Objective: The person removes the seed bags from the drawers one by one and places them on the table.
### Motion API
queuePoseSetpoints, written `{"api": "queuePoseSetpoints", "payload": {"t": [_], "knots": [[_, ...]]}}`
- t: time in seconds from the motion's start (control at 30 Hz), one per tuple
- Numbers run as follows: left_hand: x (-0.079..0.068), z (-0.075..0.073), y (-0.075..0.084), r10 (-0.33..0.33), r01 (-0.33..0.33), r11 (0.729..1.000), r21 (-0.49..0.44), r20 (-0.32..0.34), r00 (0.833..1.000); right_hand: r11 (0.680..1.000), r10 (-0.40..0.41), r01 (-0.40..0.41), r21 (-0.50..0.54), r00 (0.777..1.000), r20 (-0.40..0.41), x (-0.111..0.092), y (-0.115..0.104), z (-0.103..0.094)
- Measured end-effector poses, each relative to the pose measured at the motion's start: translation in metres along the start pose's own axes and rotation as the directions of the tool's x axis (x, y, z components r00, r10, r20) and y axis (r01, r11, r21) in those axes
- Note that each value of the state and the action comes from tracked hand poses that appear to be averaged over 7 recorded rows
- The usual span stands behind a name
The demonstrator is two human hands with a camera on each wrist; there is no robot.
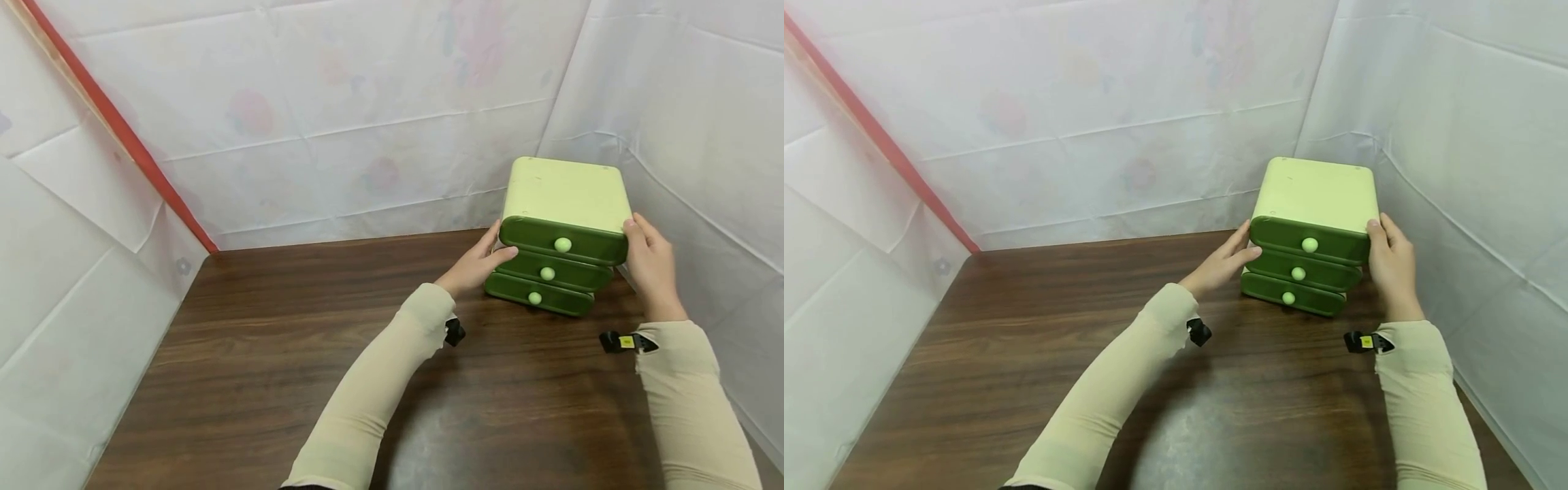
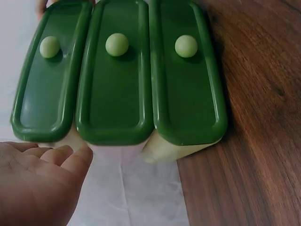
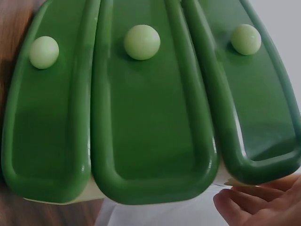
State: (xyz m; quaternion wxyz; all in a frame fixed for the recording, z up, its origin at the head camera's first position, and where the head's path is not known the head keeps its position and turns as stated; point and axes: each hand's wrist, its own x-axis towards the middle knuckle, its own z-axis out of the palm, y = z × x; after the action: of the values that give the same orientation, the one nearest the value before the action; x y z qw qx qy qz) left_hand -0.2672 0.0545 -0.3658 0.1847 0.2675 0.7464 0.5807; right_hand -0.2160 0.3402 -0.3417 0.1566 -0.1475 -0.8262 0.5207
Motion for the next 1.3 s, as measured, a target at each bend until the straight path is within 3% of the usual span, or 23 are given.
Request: {"api": "queuePoseSetpoints", "payload": {"t": [0.2,0.6,1.0,1.3], "knots": [[0.0,0.005,0.002,-0.014,0.014,0.999,-0.039,0.002,1.0,0.999,0.007,-0.008,0.04,1.0,0.017,-0.002,0.003,0.002],[-0.006,0.003,0.0,0.005,-0.007,0.997,-0.073,-0.024,1.0,1.0,-0.029,0.029,-0.005,0.999,0.028,-0.004,0.001,0.009],[-0.023,-0.004,-0.005,0.049,-0.052,0.998,-0.046,-0.073,0.996,0.996,-0.088,0.089,-0.015,0.996,0.034,-0.008,-0.001,0.021],[-0.044,-0.016,-0.012,0.031,-0.035,0.999,-0.036,-0.12,0.992,0.988,-0.156,0.156,0.0,0.985,0.073,-0.009,-0.005,0.038]]}}
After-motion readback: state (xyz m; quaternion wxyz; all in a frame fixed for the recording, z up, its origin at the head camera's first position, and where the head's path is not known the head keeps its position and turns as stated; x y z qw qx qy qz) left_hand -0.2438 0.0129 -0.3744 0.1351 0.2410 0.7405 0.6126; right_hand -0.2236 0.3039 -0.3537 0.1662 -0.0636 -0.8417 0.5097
